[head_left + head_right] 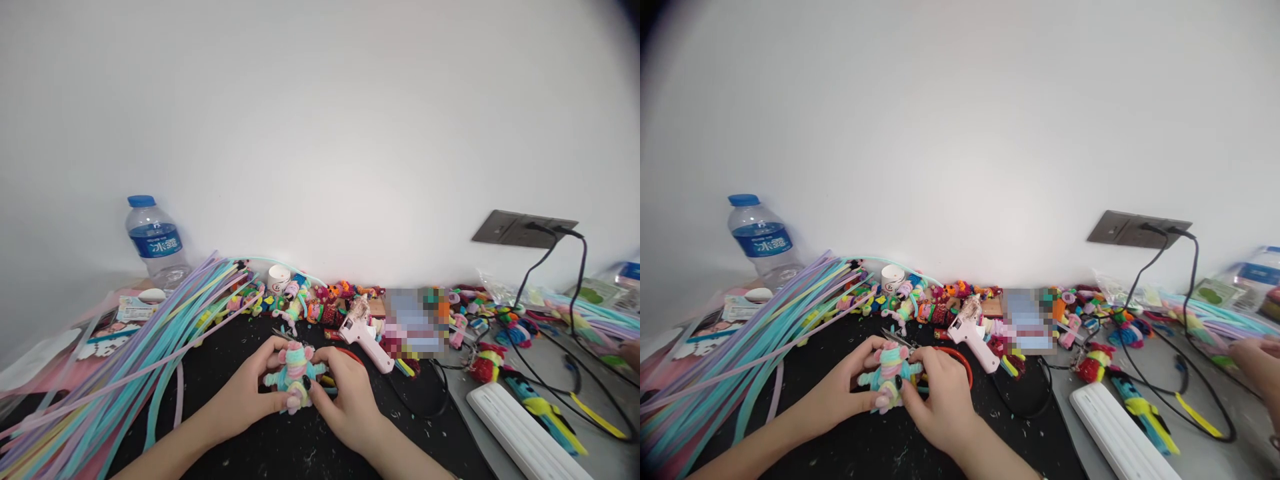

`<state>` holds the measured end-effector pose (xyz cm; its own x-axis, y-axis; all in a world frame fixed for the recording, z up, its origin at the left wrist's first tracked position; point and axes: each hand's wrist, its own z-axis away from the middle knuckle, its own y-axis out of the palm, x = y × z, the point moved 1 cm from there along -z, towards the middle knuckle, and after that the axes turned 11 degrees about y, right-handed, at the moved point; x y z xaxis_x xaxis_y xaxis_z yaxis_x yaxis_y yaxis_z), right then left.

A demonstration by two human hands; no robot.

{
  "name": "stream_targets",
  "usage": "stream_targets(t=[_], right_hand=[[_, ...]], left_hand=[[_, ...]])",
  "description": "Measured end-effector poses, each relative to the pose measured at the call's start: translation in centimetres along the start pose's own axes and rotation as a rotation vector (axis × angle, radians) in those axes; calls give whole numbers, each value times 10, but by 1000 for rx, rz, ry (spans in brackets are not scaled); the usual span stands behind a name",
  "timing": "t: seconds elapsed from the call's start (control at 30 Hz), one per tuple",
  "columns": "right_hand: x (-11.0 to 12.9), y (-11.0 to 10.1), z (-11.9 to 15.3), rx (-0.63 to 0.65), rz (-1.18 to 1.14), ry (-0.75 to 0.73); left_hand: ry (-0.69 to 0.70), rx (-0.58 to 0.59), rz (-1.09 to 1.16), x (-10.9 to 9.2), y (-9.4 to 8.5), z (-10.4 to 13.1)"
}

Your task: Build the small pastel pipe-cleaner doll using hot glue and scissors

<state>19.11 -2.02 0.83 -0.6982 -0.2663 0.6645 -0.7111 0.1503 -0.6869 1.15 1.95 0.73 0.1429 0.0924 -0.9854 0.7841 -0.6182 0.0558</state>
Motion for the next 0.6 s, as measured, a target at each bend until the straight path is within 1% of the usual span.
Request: stream_targets(t=[0.1,0.23,0.43,0.5,0.6], right_hand=[[0,1,0,4,-6,6],[-1,4,-1,6,-6,34],[-3,3,-2,-27,-19,81],[-4,2,-2,-29,-47,78],[-6,2,-1,-31,-107,76]], left_hand=[[12,6,19,0,0,-1],[33,20,125,0,1,-2],[26,33,227,3,0,-3],[18,19,235,5,-1,-3],[-10,-41,242,8,-3,-4]])
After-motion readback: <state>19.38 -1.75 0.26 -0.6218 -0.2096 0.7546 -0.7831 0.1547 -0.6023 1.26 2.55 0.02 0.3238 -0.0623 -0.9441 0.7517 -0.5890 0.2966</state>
